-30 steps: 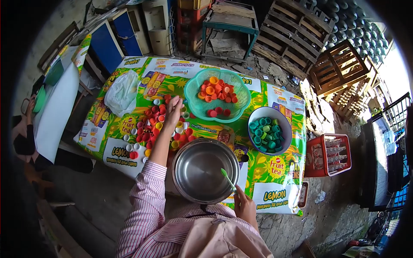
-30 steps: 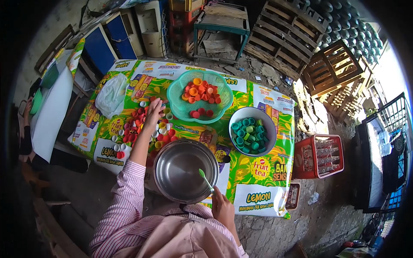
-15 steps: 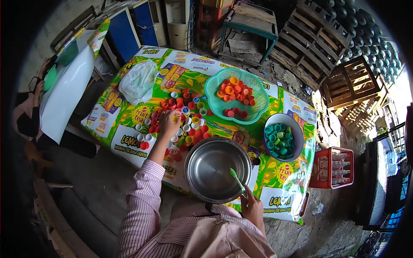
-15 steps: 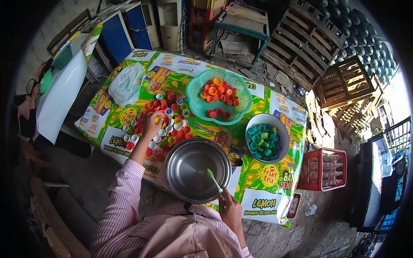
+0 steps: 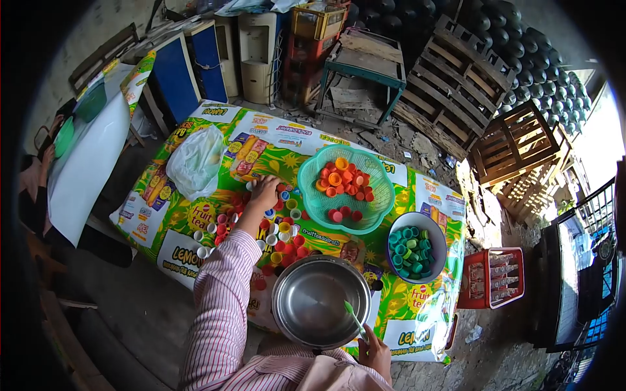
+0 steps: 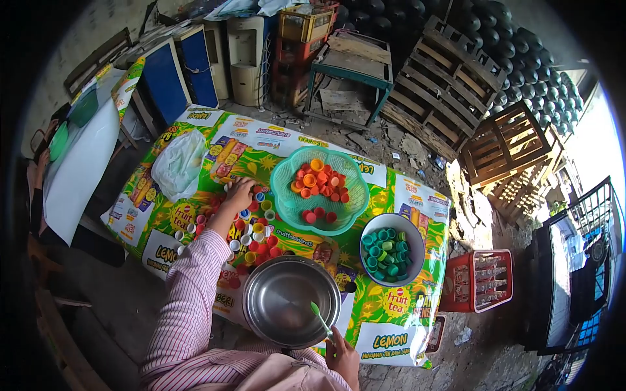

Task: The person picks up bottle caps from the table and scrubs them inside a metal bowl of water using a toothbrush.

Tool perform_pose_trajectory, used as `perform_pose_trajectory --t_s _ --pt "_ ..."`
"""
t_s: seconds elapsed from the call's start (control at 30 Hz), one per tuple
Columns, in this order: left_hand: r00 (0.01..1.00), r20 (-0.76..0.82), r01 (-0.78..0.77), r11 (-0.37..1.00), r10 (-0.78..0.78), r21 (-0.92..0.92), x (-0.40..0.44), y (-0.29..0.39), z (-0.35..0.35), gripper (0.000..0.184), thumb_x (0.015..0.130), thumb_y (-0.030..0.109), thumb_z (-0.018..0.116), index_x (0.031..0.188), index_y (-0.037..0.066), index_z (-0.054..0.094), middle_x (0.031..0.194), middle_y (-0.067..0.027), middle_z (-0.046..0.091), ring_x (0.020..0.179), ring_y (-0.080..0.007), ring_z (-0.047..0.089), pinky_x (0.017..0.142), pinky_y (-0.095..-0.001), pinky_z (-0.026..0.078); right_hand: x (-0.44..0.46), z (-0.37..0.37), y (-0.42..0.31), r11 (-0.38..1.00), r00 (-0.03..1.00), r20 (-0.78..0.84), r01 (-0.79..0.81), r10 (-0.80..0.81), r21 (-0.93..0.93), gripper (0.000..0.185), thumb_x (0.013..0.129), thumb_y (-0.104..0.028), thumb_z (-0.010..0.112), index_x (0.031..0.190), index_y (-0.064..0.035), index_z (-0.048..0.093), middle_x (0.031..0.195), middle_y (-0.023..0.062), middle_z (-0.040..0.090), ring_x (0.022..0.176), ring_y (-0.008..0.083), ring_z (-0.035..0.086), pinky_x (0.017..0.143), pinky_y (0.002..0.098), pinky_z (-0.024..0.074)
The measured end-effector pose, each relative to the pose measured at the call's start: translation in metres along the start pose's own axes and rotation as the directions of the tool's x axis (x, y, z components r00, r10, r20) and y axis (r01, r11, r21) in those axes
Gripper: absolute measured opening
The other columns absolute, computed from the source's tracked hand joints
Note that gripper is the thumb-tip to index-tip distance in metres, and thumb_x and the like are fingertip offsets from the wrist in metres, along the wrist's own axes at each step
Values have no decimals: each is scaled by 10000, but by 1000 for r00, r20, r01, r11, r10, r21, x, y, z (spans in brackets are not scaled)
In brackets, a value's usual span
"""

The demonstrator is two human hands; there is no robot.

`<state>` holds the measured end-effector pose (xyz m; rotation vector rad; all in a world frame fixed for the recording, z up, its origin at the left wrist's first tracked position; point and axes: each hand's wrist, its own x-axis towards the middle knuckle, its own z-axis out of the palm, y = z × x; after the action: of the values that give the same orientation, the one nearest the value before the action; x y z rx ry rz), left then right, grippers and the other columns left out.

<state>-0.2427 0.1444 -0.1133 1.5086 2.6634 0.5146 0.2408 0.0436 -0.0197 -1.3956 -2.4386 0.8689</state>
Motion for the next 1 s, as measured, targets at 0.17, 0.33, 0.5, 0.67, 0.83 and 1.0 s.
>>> perform_pose_trajectory --t_s 0.17,0.33,0.5,0.67,0.83,1.0 --pt "970 229 -113 986 83 123 20 -15 5 386 706 142 634 1084 201 586 1155 -36 525 1129 -225 420 956 -441 261 4 2 -6 1000 1000 -22 -22 22 8 398 813 -136 604 1204 -120 530 801 142 647 657 298 644 553 386 505" --pt "971 215 -126 988 105 89 15 -15 -8 362 632 291 741 924 154 579 1044 -38 539 1093 -229 435 918 -440 276 7 5 -9 998 999 -43 -7 9 62 391 805 -114 608 1189 -100 535 643 171 595 537 306 600 500 387 466" --pt "987 48 -154 988 154 6 14 -18 -13 360 649 306 730 917 132 564 997 -34 540 1037 -214 467 891 -443 288 13 3 -14 997 997 36 -63 61 44 418 798 -97 583 1211 -95 523 792 158 635 648 308 631 562 392 495" --pt "954 -255 -269 822 156 -503 -3 -5 -48 352 649 171 738 865 46 489 866 -76 561 840 -228 566 760 -371 432 17 -1 -18 997 998 51 -39 35 69 440 786 -70 579 1221 -89 514 810 167 633 658 315 631 572 395 494" --pt "982 -113 -188 750 150 -634 -77 16 -89 348 668 102 724 843 36 430 763 -55 498 727 -178 541 689 -291 445 17 -2 -15 993 997 69 16 -24 115 492 763 -19 565 1245 -81 491 833 167 633 675 308 636 579 390 495" --pt "974 136 20 530 180 -848 -159 50 -101 290 787 33 660 993 51 456 943 -11 515 824 -76 545 727 -221 448 16 2 -5 982 993 61 91 -102 163 490 775 -26 568 1254 -85 482 850 163 631 683 308 634 580 395 491"
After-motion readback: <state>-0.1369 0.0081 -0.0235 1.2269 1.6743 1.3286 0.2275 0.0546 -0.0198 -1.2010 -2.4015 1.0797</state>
